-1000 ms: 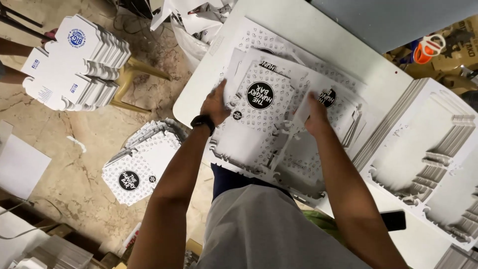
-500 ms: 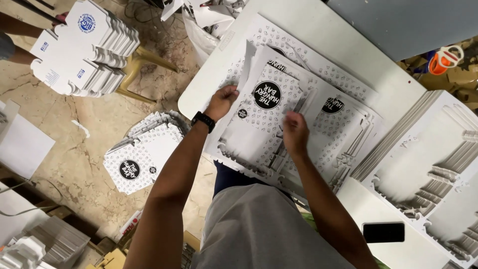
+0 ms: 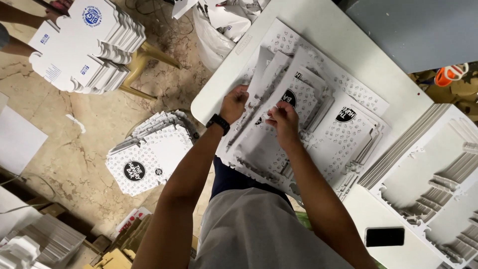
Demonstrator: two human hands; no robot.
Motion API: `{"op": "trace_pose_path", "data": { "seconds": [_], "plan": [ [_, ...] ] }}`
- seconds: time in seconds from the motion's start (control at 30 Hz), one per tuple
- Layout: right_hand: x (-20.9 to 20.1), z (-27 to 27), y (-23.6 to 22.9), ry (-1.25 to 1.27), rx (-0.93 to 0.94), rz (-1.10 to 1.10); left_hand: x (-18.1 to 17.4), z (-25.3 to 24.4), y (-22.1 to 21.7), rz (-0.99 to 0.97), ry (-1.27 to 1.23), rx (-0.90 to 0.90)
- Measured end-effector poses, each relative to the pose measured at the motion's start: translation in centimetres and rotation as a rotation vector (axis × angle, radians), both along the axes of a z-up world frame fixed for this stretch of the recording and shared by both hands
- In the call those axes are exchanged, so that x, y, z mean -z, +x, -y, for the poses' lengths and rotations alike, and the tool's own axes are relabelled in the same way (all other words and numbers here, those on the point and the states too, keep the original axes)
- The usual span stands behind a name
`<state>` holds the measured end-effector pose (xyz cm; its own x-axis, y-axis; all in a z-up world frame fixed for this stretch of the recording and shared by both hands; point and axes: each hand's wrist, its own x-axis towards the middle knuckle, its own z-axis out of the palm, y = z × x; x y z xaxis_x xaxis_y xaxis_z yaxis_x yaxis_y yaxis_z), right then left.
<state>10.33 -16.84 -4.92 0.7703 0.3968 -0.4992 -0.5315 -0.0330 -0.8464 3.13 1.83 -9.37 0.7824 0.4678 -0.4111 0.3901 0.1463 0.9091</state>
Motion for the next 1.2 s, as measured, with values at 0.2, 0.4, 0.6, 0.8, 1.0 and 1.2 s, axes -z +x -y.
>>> {"op": "trace_pose_path", "data": {
  "seconds": [0.2,0.4,0.6,0.8,1.0,1.2],
  "plan": [
    [-0.3,-0.5,-0.5,-0.053,0.028,0.058,1.1,0.4,0.5,0.086,0.066,0.075],
    [1.5,-2.7,-0.4,-0.187,0.083,0.060,-0.8,-1.3,2.1,-0.097,0.427,0.172],
    [1.1,-3.7,-1.0,-0.260,0.131,0.080,-1.6,-2.5,2.6,-0.197,0.372,0.284],
    [0.1,-3.7,-2.3,-0.217,0.256,0.078,-1.3,-2.1,2.5,-0.266,0.342,0.289],
    [-1.0,-2.6,-2.9,-0.180,0.304,0.081,-1.6,-1.8,2.2,-0.280,0.301,0.249],
    [-2.5,-4.2,-2.0,-0.261,0.194,0.068,-3.0,-1.5,2.2,-0.284,0.386,0.295]
  ]
}}
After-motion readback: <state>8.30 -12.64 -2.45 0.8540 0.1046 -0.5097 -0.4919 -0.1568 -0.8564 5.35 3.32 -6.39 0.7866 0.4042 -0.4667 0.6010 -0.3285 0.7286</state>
